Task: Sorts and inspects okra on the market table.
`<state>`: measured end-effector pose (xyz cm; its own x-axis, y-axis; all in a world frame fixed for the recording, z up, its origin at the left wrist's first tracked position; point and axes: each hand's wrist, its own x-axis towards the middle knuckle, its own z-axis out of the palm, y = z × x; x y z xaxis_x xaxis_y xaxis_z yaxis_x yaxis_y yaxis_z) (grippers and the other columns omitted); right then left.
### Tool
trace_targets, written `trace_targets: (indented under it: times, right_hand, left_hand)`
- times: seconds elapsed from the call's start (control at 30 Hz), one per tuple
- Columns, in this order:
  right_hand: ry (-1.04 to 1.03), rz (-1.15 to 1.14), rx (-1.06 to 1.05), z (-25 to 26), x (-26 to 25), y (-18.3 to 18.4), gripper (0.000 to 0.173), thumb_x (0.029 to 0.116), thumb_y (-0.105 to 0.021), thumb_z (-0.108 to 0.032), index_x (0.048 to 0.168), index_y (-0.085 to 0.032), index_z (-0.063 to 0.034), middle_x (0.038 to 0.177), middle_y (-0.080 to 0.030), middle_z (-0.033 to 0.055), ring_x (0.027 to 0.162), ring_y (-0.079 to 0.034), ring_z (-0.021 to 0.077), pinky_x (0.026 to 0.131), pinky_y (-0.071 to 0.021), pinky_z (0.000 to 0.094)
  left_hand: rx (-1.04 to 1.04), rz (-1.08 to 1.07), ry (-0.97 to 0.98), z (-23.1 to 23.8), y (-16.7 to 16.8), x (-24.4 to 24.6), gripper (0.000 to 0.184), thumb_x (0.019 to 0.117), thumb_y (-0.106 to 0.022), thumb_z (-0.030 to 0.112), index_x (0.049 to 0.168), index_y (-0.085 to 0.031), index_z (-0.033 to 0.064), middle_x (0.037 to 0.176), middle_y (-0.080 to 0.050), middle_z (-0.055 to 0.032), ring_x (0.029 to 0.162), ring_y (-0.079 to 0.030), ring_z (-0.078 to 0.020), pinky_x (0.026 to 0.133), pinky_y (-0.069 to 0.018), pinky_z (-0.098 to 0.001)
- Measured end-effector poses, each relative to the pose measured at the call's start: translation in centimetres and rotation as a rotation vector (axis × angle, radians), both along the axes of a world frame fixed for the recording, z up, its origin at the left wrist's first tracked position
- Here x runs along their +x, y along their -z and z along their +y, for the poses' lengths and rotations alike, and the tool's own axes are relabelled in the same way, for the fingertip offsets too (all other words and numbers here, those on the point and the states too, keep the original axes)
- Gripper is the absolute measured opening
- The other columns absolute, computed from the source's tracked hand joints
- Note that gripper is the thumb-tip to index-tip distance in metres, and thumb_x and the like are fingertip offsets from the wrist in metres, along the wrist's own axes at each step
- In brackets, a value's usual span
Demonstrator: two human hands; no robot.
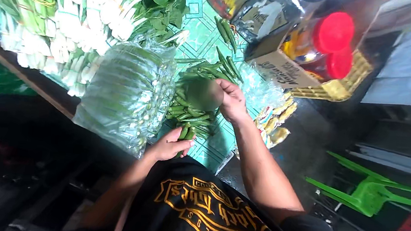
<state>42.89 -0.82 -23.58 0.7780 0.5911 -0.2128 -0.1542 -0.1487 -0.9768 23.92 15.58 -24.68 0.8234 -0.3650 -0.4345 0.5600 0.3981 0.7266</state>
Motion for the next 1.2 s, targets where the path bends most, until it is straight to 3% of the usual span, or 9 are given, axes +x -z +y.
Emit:
trace_targets:
  times: [0.2,0.37,0.57,0.7,0.83,0.93,1.07,1.13,1.2]
  right_hand:
    - [-0.004,0.292,0.257,-2.1,-0.7,-2.4,0.021,0.1034,-0.053,-0.023,0.11,-0.067,-0.0084,0.104,-0.071,0.0099,0.088,-0.069,0.0179,0.08,-0.0597,0.0359]
    - [-0.07,-0.046,-0.136,-1.5,-3.5,-3.6,0.014,0.0934,-0.07,-0.011,0.106,-0.067,-0.005,0.08,-0.067,0.0049,0.065,-0.063,0.0124,0.06,-0.0562,0.0285]
    - [0.166,-0.621,-0.381,-0.2,-9.1,-2.3,0.011,0.0907,-0.076,-0.021,0.096,-0.076,-0.011,0.09,-0.073,-0.0026,0.086,-0.069,0.01,0.079,-0.0611,0.0327]
    - [0.132,-0.548,-0.39,-0.5,-10.0,-2.4,0.018,0.0977,-0.065,-0.022,0.105,-0.081,-0.017,0.108,-0.072,-0.0015,0.108,-0.062,0.0147,0.095,-0.0505,0.0369]
    - [0.164,-0.09,-0.197,-2.3,-6.7,-3.0,0.024,0.1034,-0.052,-0.017,0.106,-0.075,-0.011,0.104,-0.068,0.001,0.095,-0.063,0.0128,0.083,-0.0553,0.0335]
    - [0.259,-0.005,-0.11,-3.3,-2.2,-2.3,0.033,0.1096,-0.039,-0.024,0.111,-0.069,-0.0106,0.089,-0.067,-0.004,0.073,-0.06,0.0064,0.072,-0.0543,0.0286]
    - [0.348,-0.008,-0.245,-2.6,5.0,-0.5,0.025,0.1067,-0.048,-0.018,0.113,-0.068,-0.0042,0.084,-0.064,0.0028,0.066,-0.058,0.0116,0.063,-0.0543,0.0321]
    - [0.351,-0.099,-0.456,-2.1,8.6,0.8,0.023,0.1045,-0.054,-0.018,0.115,-0.068,-0.0041,0.093,-0.067,0.0082,0.074,-0.064,0.0161,0.068,-0.0573,0.037]
    - [0.296,-0.258,-0.723,-1.6,12.0,2.0,0.026,0.1014,-0.056,-0.019,0.12,-0.068,-0.0052,0.11,-0.071,0.0135,0.1,-0.069,0.0245,0.091,-0.0566,0.0481]
  left_hand:
    - [-0.274,-0.122,-0.296,-0.6,3.0,0.0,0.022,0.1053,-0.052,0.017,0.119,-0.057,0.0016,0.089,-0.066,-0.0091,0.073,-0.068,-0.0208,0.067,-0.0618,-0.0376]
    - [-0.267,-0.136,-0.46,-1.7,2.1,1.8,0.024,0.1068,-0.048,0.017,0.124,-0.057,0.0022,0.112,-0.068,-0.018,0.101,-0.07,-0.035,0.082,-0.0627,-0.0532]
    - [-0.178,-0.143,-0.565,-3.3,2.2,2.3,0.037,0.1042,-0.058,0.019,0.138,-0.054,0.0066,0.123,-0.067,-0.0105,0.113,-0.066,-0.0217,0.101,-0.0549,-0.0457]
    - [-0.249,-0.044,-0.571,-3.0,2.0,2.1,0.037,0.1047,-0.057,0.022,0.138,-0.054,0.0088,0.123,-0.067,-0.011,0.112,-0.066,-0.023,0.1,-0.0552,-0.0473]
    - [-0.528,-0.009,-0.457,-2.1,2.2,2.1,0.036,0.104,-0.059,0.035,0.128,-0.056,0.0076,0.102,-0.067,-0.0135,0.085,-0.07,-0.0284,0.079,-0.0621,-0.0512]
    - [-0.605,0.016,-0.427,-2.1,2.4,1.9,0.038,0.1029,-0.061,0.035,0.128,-0.055,0.0076,0.101,-0.066,-0.0125,0.084,-0.069,-0.0274,0.077,-0.062,-0.0496]
    - [-0.605,0.005,-0.402,-2.1,2.9,1.6,0.039,0.1033,-0.061,0.03,0.132,-0.056,0.0034,0.103,-0.066,-0.0135,0.085,-0.069,-0.028,0.078,-0.0622,-0.0509]
    - [-0.62,0.008,-0.404,-2.4,3.0,1.4,0.037,0.1025,-0.063,0.028,0.128,-0.056,0.002,0.101,-0.066,-0.0136,0.084,-0.07,-0.0284,0.077,-0.0623,-0.0514]
    - [-0.641,0.006,-0.411,-2.5,3.2,1.1,0.036,0.1021,-0.064,0.027,0.127,-0.056,0.0023,0.102,-0.065,-0.0141,0.084,-0.069,-0.0291,0.077,-0.0619,-0.0515]
